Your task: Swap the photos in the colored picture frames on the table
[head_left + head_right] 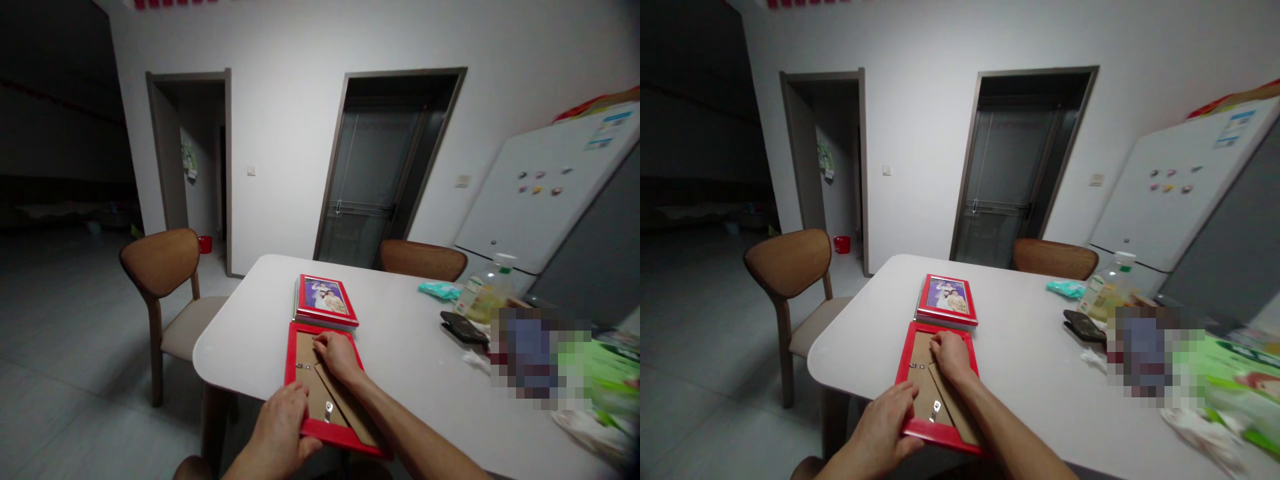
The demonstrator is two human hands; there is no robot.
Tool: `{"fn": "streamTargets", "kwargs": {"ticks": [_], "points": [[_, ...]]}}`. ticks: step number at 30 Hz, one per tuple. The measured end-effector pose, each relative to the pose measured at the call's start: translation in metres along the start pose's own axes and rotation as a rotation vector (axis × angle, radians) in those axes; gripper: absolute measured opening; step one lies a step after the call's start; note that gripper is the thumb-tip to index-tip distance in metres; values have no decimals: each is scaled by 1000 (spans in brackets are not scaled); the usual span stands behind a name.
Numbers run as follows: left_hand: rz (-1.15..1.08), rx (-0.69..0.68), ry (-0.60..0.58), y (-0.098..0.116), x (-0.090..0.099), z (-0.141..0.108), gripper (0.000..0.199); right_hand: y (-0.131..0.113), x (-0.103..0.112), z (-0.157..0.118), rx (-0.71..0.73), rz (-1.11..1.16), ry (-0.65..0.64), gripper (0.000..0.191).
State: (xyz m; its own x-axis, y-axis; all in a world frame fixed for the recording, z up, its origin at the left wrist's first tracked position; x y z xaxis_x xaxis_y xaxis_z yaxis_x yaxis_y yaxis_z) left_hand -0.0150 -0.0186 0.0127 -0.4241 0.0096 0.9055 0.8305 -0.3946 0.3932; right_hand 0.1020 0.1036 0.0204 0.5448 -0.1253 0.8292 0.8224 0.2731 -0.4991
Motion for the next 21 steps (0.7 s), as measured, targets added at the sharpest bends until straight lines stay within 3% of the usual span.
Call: {"fn": "streamTargets", "kwargs": {"ticks": [9, 16, 21], "points": [[7, 10, -35, 7, 4, -1, 63, 31, -7, 29, -224, -83, 53, 21], [16, 25, -65, 7, 4, -5, 64, 34, 0, 33, -256, 6, 71, 11], [75, -1, -130, 16, -5, 1, 69, 37, 13, 26, -225, 198, 112, 21]]}}
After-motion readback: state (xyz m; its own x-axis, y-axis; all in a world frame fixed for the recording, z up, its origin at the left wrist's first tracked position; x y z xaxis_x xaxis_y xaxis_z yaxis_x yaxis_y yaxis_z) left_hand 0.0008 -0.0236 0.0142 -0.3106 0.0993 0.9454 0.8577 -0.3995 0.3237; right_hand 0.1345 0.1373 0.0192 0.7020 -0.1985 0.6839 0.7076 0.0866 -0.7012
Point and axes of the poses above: each hand's wrist, its own z-axis towards the middle knuckle, its own x-axis out of the back of the hand, y = z × x, the point moved 6 cm from there along z, towards the middle knuckle, and after that the axes turned 6 degrees about z, right-handed, at the moved point
